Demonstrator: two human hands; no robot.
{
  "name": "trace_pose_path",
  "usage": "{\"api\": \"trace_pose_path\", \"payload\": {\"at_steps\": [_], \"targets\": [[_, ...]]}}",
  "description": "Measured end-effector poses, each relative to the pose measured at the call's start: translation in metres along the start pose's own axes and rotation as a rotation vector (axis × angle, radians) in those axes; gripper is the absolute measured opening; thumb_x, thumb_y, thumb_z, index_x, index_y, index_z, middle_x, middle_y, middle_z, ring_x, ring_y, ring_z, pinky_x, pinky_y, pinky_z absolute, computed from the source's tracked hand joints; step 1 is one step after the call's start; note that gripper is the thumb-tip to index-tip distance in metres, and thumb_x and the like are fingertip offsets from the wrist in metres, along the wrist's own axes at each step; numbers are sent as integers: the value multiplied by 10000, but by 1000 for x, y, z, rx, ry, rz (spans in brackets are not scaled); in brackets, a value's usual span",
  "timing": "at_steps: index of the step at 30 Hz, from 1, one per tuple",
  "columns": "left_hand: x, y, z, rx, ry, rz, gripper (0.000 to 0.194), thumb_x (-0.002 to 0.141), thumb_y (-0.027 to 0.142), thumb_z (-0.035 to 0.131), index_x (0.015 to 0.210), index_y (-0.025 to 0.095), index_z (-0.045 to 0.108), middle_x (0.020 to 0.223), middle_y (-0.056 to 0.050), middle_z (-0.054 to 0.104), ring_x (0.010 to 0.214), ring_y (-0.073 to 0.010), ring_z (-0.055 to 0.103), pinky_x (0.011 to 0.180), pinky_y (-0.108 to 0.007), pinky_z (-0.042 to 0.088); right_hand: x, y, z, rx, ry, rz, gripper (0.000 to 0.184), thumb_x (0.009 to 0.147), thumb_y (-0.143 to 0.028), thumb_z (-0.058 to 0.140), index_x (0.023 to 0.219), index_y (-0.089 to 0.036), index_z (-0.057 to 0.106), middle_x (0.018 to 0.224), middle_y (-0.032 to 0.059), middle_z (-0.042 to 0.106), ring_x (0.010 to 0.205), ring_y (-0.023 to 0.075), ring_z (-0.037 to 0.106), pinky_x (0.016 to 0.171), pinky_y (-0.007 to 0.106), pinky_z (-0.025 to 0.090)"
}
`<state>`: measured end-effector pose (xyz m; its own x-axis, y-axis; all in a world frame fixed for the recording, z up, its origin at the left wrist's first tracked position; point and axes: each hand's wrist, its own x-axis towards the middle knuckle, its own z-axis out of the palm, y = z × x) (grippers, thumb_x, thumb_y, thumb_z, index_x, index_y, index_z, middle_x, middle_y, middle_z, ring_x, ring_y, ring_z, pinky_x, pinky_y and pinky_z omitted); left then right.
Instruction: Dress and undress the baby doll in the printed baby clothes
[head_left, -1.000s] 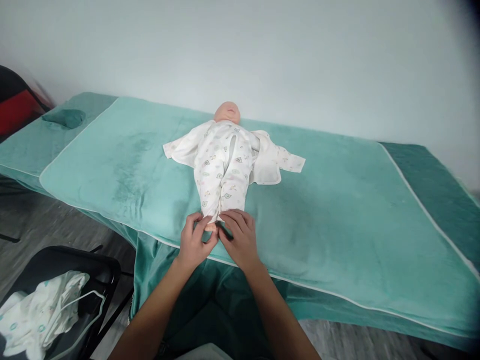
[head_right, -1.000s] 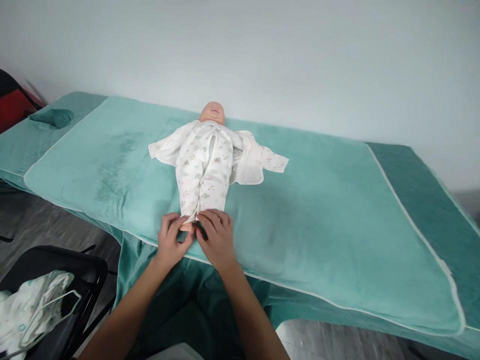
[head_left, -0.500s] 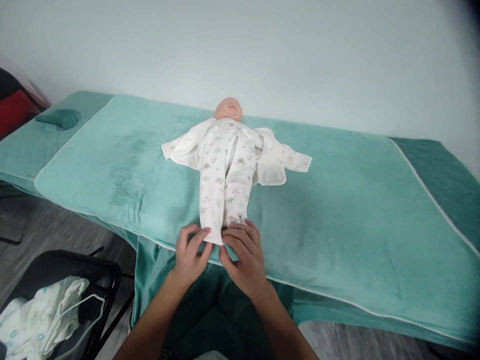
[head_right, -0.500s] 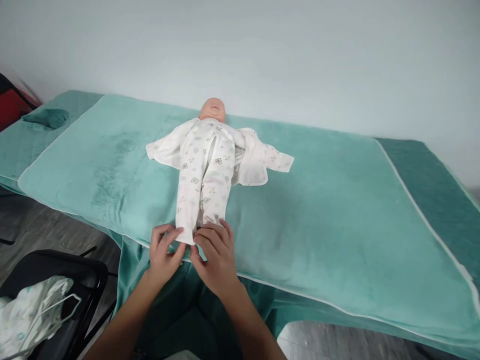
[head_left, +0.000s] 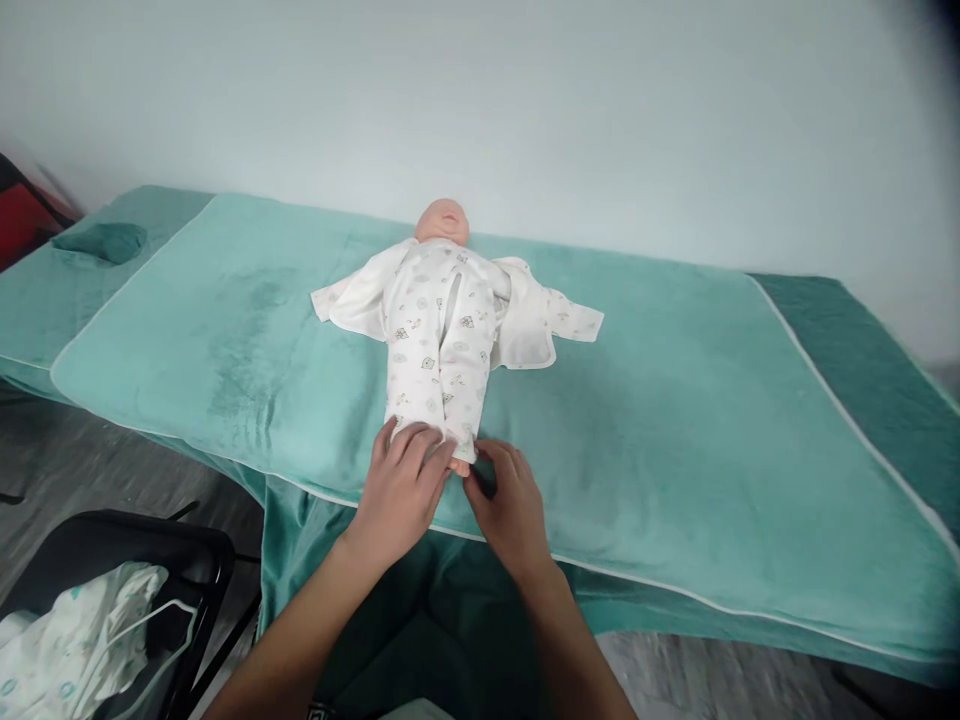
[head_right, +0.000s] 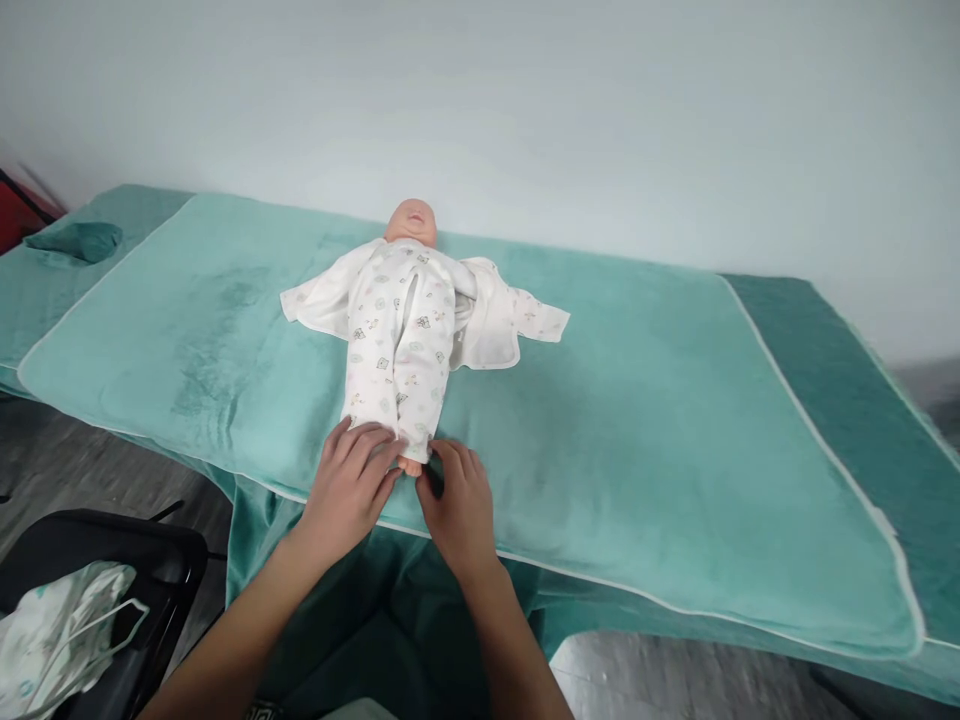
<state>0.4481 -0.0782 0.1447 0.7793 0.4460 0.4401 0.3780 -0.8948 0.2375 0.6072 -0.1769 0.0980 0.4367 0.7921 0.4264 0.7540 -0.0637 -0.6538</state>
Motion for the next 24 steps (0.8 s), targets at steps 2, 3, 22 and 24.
{"api": "trace_pose_path", "payload": {"at_steps": [2,3,22,24], "targets": [[11,-1,0,42,-68,-5,300,1012,230,574,1311,207,591,1221,-105,694,1243,-290,605,1180,-651,384,6,0,2,-47,-39,11,190,968,-272,630,1156,-238,623,1039,79,704,938,280,654,798,435,547],[15,-1,1,50,-81,-3,266,1017,250,573,1277,200,600,1204,-100,696,1229,-286,608,1184,-662,372,8,0,3,-47,-41,19,157,974,-263,623,1127,-229,633,1005,68,705,905,261,649,780,407,530],[11,0,2,-438,173,109,153,968,68,577,1062,185,604,966,-57,667,967,-183,651,1073,-463,586,0,28,-26,657,-102,-29,308,967,-151,625,1137,-335,803,911,33,648,805,172,601,686,301,464],[2,2,0,-485,186,126,157,936,57,616,1032,181,611,943,-53,662,932,-179,638,1068,-478,576,-2,28,-28,660,-149,-40,275,967,-166,635,1103,-325,812,889,31,659,778,169,603,661,293,457]]}}
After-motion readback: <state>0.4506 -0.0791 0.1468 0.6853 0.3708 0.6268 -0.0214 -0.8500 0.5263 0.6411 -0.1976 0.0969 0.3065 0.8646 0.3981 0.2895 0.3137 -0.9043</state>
